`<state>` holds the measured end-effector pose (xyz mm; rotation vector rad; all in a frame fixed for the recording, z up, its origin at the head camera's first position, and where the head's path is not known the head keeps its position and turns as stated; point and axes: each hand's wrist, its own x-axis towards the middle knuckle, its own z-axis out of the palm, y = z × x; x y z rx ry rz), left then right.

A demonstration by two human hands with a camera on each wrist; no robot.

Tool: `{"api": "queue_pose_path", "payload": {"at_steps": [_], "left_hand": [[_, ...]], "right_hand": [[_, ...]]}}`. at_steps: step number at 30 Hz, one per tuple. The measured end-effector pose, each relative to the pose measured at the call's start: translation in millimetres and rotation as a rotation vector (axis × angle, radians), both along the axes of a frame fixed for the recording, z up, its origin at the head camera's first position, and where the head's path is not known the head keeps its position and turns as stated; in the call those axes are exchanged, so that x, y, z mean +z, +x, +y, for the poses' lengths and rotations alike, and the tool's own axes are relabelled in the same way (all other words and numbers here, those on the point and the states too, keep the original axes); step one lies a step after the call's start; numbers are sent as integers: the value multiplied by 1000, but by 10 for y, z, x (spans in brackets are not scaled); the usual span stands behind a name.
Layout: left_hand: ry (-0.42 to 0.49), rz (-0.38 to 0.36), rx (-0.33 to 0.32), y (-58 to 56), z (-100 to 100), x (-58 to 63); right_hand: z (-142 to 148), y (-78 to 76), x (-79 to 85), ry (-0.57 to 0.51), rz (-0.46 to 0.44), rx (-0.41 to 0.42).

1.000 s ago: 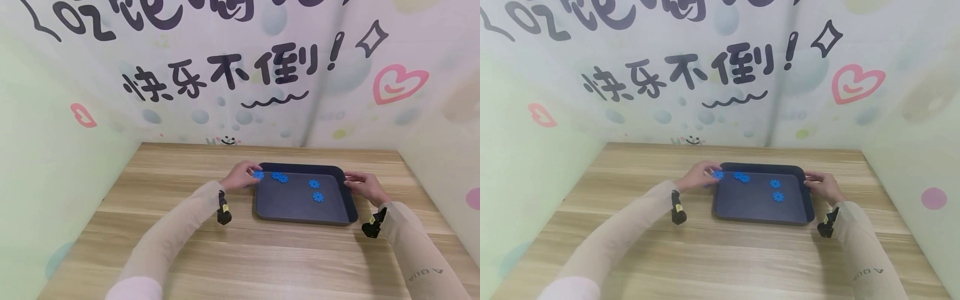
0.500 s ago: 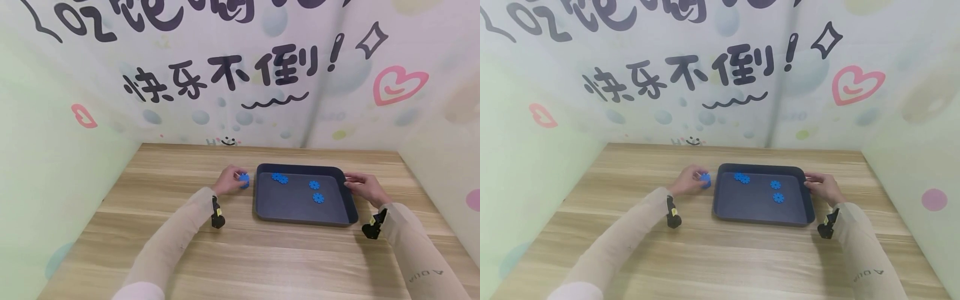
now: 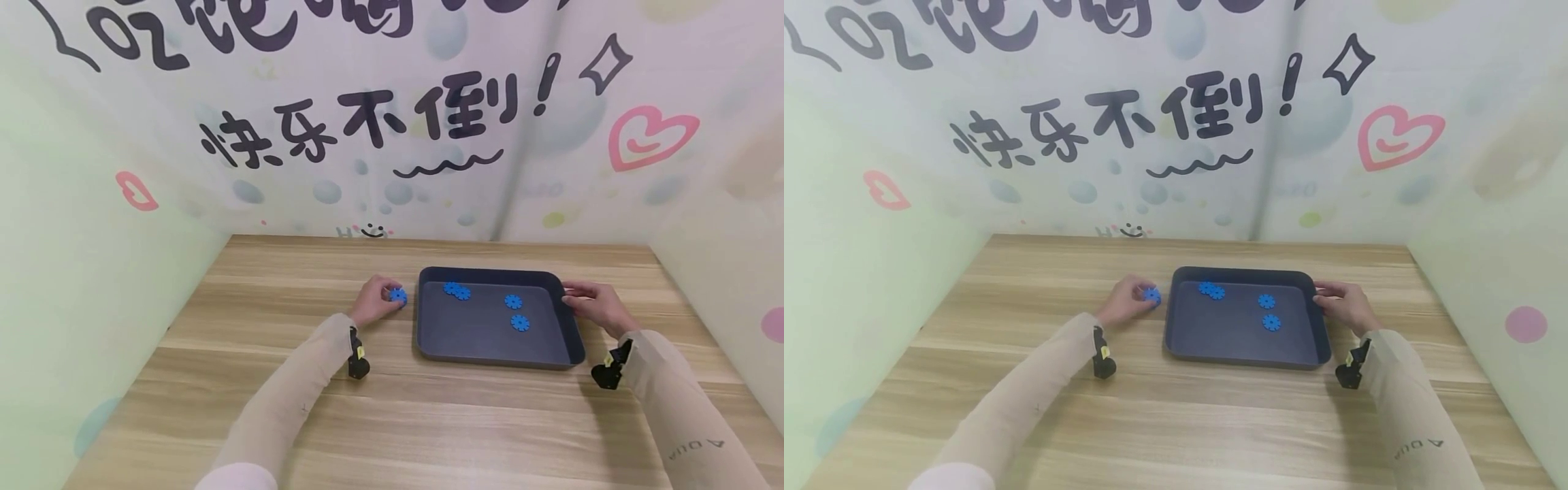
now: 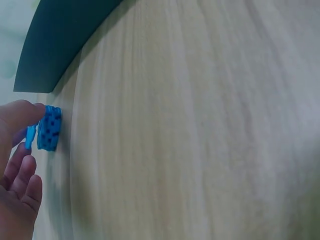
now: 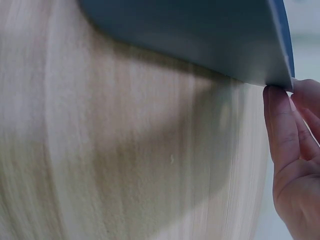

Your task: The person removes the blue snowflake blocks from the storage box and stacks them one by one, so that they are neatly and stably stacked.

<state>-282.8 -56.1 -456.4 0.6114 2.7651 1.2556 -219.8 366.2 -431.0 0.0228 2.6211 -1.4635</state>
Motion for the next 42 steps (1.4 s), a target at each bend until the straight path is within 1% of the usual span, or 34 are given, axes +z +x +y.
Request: {"api": "queue_pose_path", "payload": {"at_steps": [5,12,23,32,42], "left_hand": [[-2,-5,6,-1,-7,-26],[-21,8,4,11,-5,-24],[-31,25,8,1,10,-56],[-12,-3,10,-2,22,-64],[-13,6,-3,1,22,-78]], "right_hand": [[-4,4,8,3,0,0],[-9,10,8,-1,-1,0],[7,7,9,8,-14,-5],[12,6,2,10,-20,-3],[-7,12,17,14,-4,-6]]}}
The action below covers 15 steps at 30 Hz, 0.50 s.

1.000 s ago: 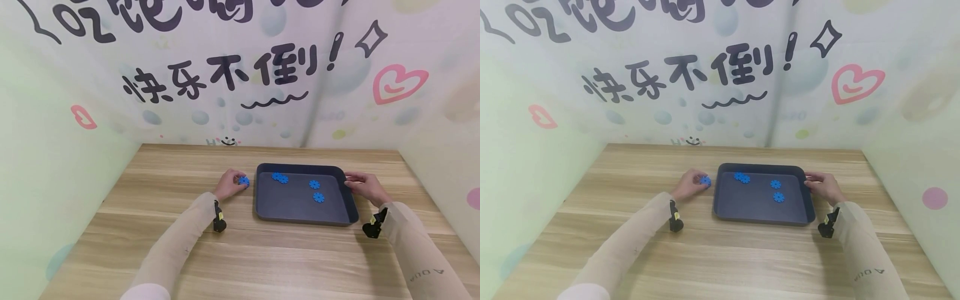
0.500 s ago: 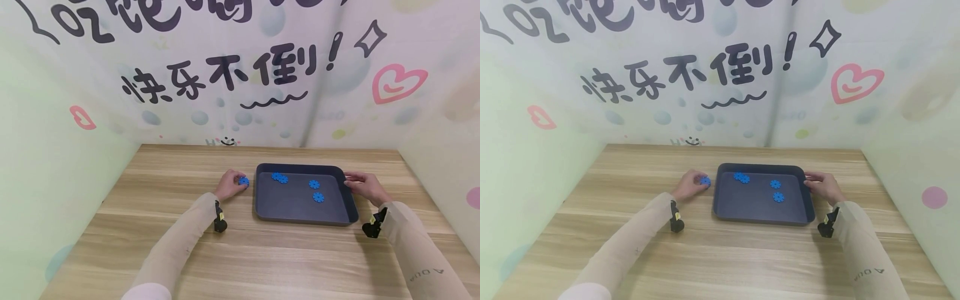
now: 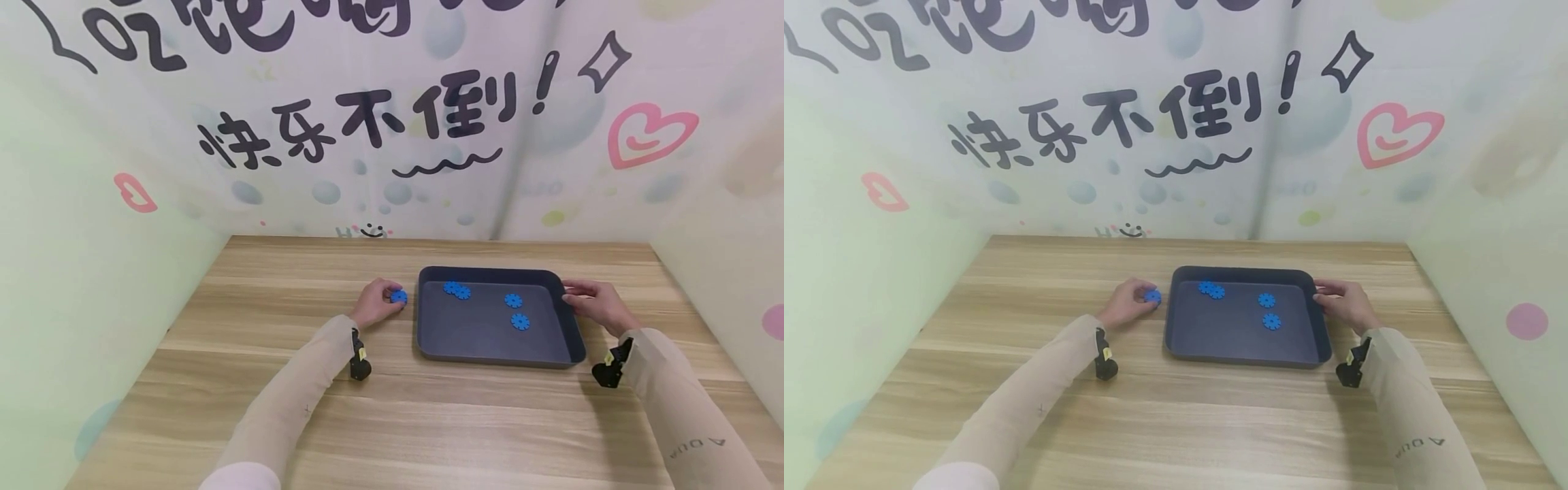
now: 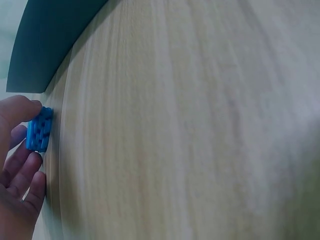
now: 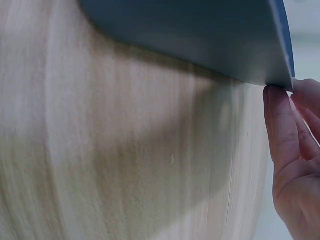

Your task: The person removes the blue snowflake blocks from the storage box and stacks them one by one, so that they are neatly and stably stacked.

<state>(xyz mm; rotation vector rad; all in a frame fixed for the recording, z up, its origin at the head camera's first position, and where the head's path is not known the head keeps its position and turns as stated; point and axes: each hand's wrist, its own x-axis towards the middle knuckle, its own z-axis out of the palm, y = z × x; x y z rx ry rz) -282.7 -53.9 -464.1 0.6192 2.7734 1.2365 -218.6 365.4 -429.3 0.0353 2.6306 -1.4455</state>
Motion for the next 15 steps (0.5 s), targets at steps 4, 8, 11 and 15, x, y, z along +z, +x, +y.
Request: {"api": "queue_pose_path", "payload": {"at_steps": [4,8,11,15], "left_hand": [[7,-4,0,4,-2,2],[11,1,-6,2,-6,-6],[17,5,-13,2,-12,-9],[24,-4,-17,0,-17,-8]], "right_hand": [[5,-3,5,-1,-5,2],[4,-8,2,-8,-7,3],[1,-7,1,-12,-5,2],[-1,-6,-2,-11,-6,-1]]}}
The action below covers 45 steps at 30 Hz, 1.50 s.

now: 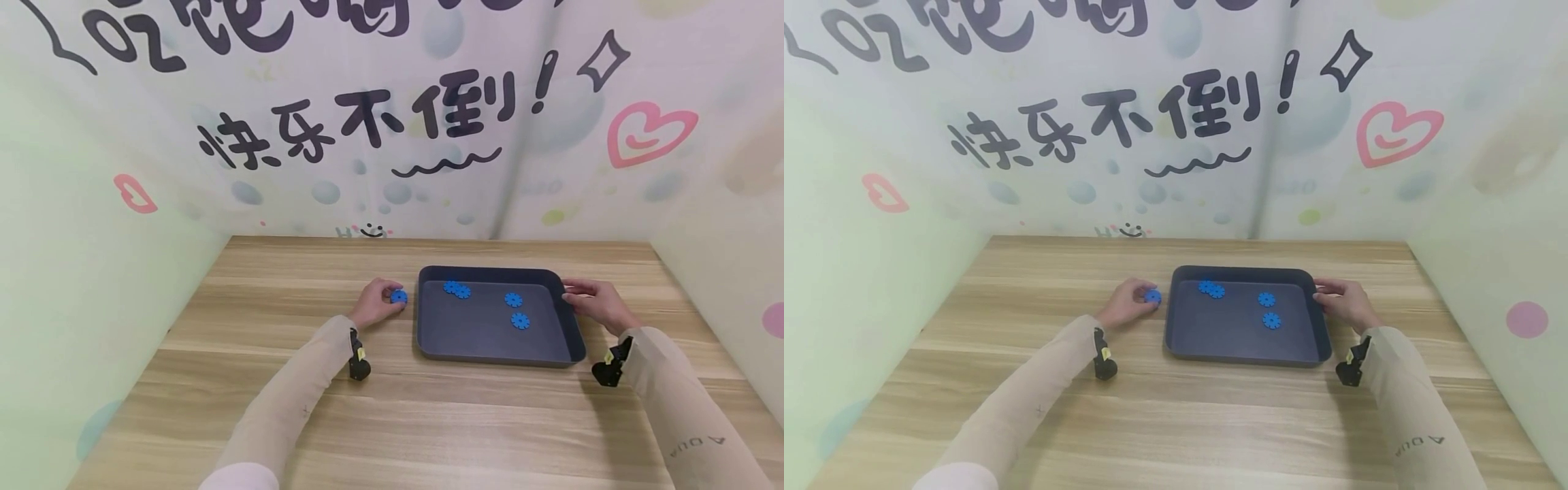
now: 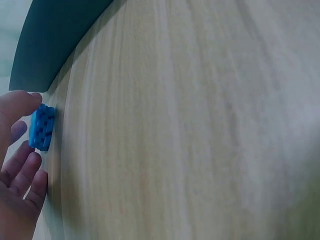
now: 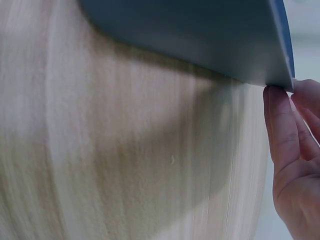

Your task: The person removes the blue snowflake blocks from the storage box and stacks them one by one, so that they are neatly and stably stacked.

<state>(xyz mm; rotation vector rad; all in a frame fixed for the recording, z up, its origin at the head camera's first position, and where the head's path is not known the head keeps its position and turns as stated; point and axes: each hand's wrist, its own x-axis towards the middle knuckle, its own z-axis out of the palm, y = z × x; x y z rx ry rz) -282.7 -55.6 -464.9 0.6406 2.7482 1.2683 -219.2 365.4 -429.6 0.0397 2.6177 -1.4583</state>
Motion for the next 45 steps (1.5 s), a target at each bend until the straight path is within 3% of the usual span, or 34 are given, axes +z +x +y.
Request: {"api": "queue_pose_path", "payload": {"at_steps": [6,12,19,25,30,37,45], "left_hand": [[31,0,-19,31,27,118],[48,59,-77,41,150,296],[34,64,-162,124,415,493],[22,93,-244,165,722,583],[-22,75,-306,209,990,620],[-86,60,-385,234,1324,557],[-162,-4,-399,255,1610,474]], "right_hand": [[6,-5,-7,-4,0,-3],[3,-1,-3,-6,12,-1],[0,6,-4,-8,12,-2],[7,9,-9,-11,24,6],[20,-7,-17,-13,10,4],[33,-8,-33,-5,11,-1],[40,-22,-36,-18,33,16]]}}
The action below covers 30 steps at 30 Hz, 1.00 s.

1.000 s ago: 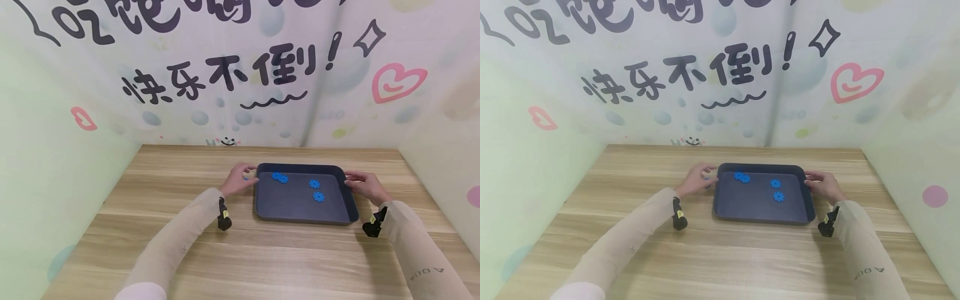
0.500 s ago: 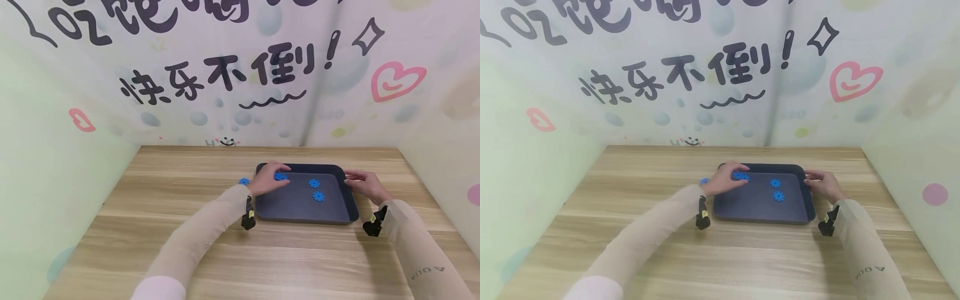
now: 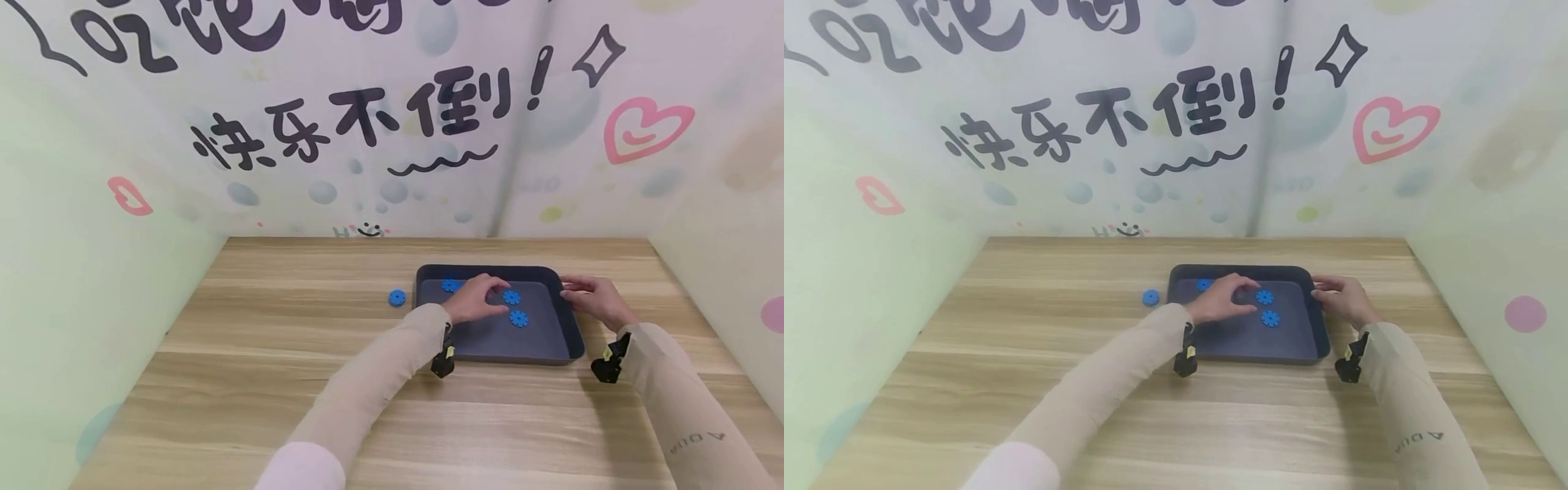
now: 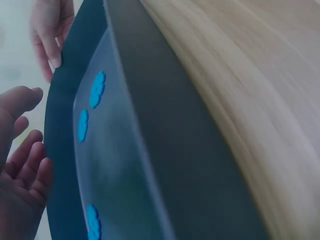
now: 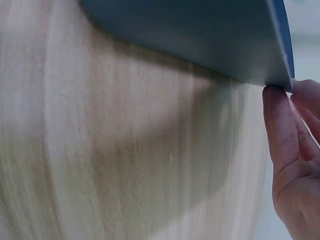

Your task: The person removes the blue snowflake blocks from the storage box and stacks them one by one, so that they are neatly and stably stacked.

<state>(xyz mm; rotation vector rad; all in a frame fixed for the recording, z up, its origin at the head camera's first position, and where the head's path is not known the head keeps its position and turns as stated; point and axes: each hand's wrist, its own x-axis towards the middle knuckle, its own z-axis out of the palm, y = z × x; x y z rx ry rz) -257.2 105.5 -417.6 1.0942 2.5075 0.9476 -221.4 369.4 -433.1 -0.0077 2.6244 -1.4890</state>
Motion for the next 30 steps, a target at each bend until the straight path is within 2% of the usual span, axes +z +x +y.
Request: {"api": "queue_pose_path", "payload": {"at_steps": [5,9,12,15,16,19,22,23,27,30], "left_hand": [[-70,6,-43,-2,150,-85],[-92,12,-77,8,246,-157],[-119,-5,-79,14,297,-197],[-123,-29,-69,-42,340,-284],[-110,-22,-67,-107,366,-390],[-106,-15,-58,-161,391,-459],[-125,-4,-43,-122,399,-443],[-149,-11,-32,-59,384,-351],[-208,30,12,42,390,-286],[-253,49,41,78,395,-268]], "right_hand": [[-1,-14,7,10,0,1],[-12,-12,21,3,8,5],[-13,-6,26,4,9,2],[-8,0,24,15,-1,-6],[-9,1,26,14,-4,-8],[-10,2,28,12,-8,-10],[-11,4,25,7,-3,-10],[-11,6,23,6,-2,-10],[-17,8,21,0,10,-7],[-19,7,24,3,9,-5]]}}
